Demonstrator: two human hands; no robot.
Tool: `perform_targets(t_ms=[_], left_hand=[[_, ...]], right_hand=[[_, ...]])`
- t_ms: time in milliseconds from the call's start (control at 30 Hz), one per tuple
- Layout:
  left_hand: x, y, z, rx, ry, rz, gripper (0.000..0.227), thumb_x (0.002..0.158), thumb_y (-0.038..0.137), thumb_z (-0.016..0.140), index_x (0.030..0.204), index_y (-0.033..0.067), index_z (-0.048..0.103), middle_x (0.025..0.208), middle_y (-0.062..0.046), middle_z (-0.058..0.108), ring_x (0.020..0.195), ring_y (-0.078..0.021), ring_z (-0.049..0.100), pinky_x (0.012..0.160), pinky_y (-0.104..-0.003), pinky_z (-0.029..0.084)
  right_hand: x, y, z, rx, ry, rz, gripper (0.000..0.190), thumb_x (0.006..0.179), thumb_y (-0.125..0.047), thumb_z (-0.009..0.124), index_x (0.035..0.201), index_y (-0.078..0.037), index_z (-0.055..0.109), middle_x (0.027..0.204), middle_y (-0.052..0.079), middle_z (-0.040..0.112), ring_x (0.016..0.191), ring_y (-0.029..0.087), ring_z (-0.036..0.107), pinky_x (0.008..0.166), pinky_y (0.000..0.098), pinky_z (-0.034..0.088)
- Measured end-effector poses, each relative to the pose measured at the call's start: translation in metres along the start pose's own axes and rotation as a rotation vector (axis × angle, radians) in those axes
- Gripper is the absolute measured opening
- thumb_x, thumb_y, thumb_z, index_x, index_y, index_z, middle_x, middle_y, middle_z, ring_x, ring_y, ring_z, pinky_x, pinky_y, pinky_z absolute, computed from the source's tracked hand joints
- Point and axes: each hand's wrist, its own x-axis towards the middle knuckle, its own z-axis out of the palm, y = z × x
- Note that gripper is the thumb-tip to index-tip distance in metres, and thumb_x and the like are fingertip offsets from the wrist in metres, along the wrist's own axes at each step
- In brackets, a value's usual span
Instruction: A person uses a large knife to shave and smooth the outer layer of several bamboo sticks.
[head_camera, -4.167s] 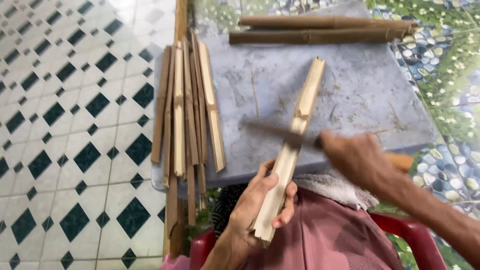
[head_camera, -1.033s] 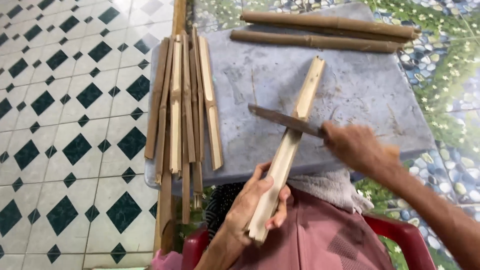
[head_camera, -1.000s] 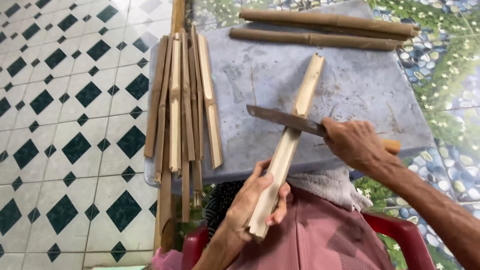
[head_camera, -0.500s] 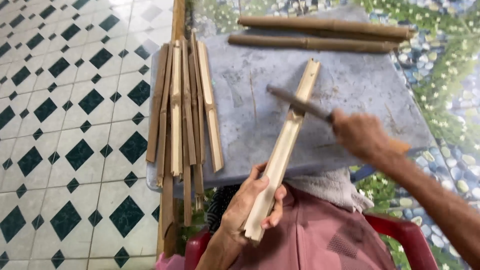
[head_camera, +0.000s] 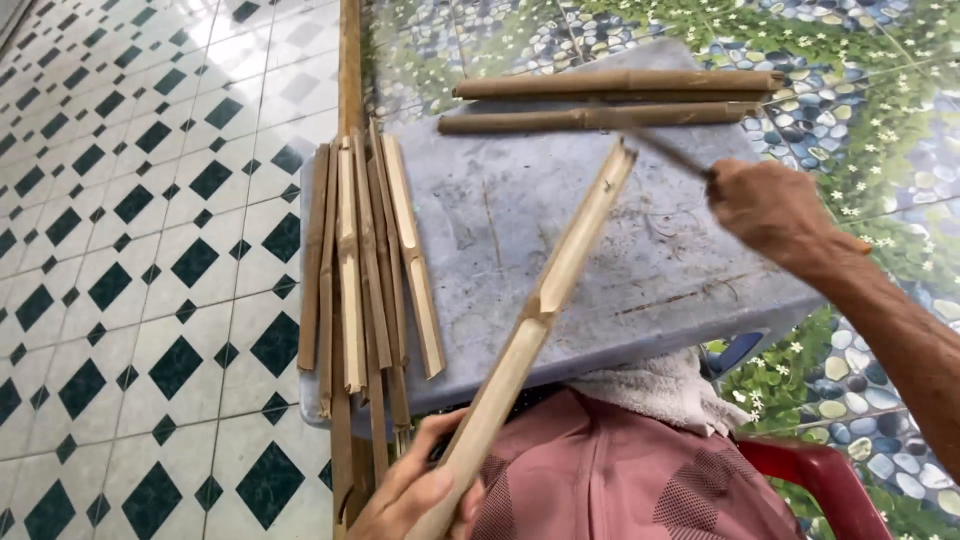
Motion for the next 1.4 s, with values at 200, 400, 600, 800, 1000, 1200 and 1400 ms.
perform_targets(t_ms=[200, 400, 600, 800, 1000, 1200, 1400], left_hand=[[0.000, 0.008, 0.006, 0.080, -0.035, 0.070, 0.066, 0.092, 0.031, 0.058, 0.155, 0.0186, 0.042, 0.080, -0.020, 0.053, 0.051, -0.0213, 0.049, 0.048, -0.028, 0.046], [0.028, 0.003, 0.007, 0.047, -0.042, 0.108, 0.063, 0.097, 0.028, 0.056, 0.156, 0.0168, 0.036, 0.084, -0.018, 0.055, 0.041, -0.0222, 0.052, 0.035, -0.028, 0.040], [0.021, 0.004, 0.004, -0.017, -0.012, 0.138, 0.064, 0.093, 0.028, 0.058, 0.154, 0.0176, 0.040, 0.080, -0.021, 0.052, 0.042, -0.0232, 0.045, 0.040, -0.029, 0.043], [0.017, -0.008, -0.005, 0.068, 0.016, 0.275, 0.066, 0.091, 0.029, 0.060, 0.153, 0.0152, 0.042, 0.077, -0.023, 0.056, 0.046, -0.0216, 0.048, 0.045, -0.029, 0.047], [0.012, -0.010, -0.007, 0.220, 0.031, 0.316, 0.069, 0.091, 0.031, 0.061, 0.155, 0.0118, 0.042, 0.077, -0.019, 0.062, 0.049, -0.0209, 0.054, 0.051, -0.030, 0.051], [0.017, -0.013, -0.019, 0.422, 0.152, 0.297, 0.070, 0.087, 0.035, 0.061, 0.153, 0.0128, 0.052, 0.071, -0.017, 0.068, 0.056, -0.0215, 0.059, 0.061, -0.033, 0.052], [0.017, -0.011, -0.016, 0.279, 0.070, 0.379, 0.073, 0.086, 0.035, 0.061, 0.153, 0.0103, 0.044, 0.076, -0.022, 0.067, 0.048, -0.0216, 0.060, 0.046, -0.030, 0.054]], right_hand=[[-0.043, 0.005, 0.026, 0.257, 0.503, -0.131, 0.007, 0.110, -0.007, 0.058, 0.112, -0.005, 0.065, 0.063, 0.005, 0.059, 0.040, 0.013, 0.044, 0.036, 0.0281, 0.038], [-0.054, 0.013, 0.038, 0.324, 0.479, -0.065, 0.015, 0.112, -0.011, 0.055, 0.125, -0.009, 0.063, 0.060, 0.001, 0.052, 0.038, 0.012, 0.041, 0.030, 0.0259, 0.036], [-0.056, 0.005, 0.031, 0.278, 0.373, -0.027, 0.015, 0.107, -0.017, 0.056, 0.121, -0.012, 0.060, 0.075, 0.006, 0.065, 0.042, 0.016, 0.051, 0.040, 0.0305, 0.040], [-0.079, -0.016, 0.045, 0.426, 0.455, -0.187, 0.020, 0.107, -0.022, 0.056, 0.120, -0.009, 0.065, 0.062, 0.001, 0.062, 0.034, 0.009, 0.043, 0.030, 0.0263, 0.037], [-0.089, -0.017, 0.038, 0.101, 0.405, -0.061, 0.017, 0.105, -0.028, 0.059, 0.118, -0.017, 0.054, 0.061, -0.003, 0.058, 0.044, 0.013, 0.045, 0.046, 0.0316, 0.036], [-0.065, 0.006, 0.026, 0.222, 0.339, 0.059, 0.017, 0.112, -0.031, 0.053, 0.115, -0.016, 0.061, 0.058, -0.003, 0.054, 0.040, 0.010, 0.044, 0.036, 0.0267, 0.040], [-0.102, -0.012, -0.008, 1.169, 0.193, 0.135, 0.023, 0.106, -0.020, 0.060, 0.122, -0.008, 0.071, 0.068, 0.002, 0.047, 0.053, 0.016, 0.040, 0.045, 0.0298, 0.033]])
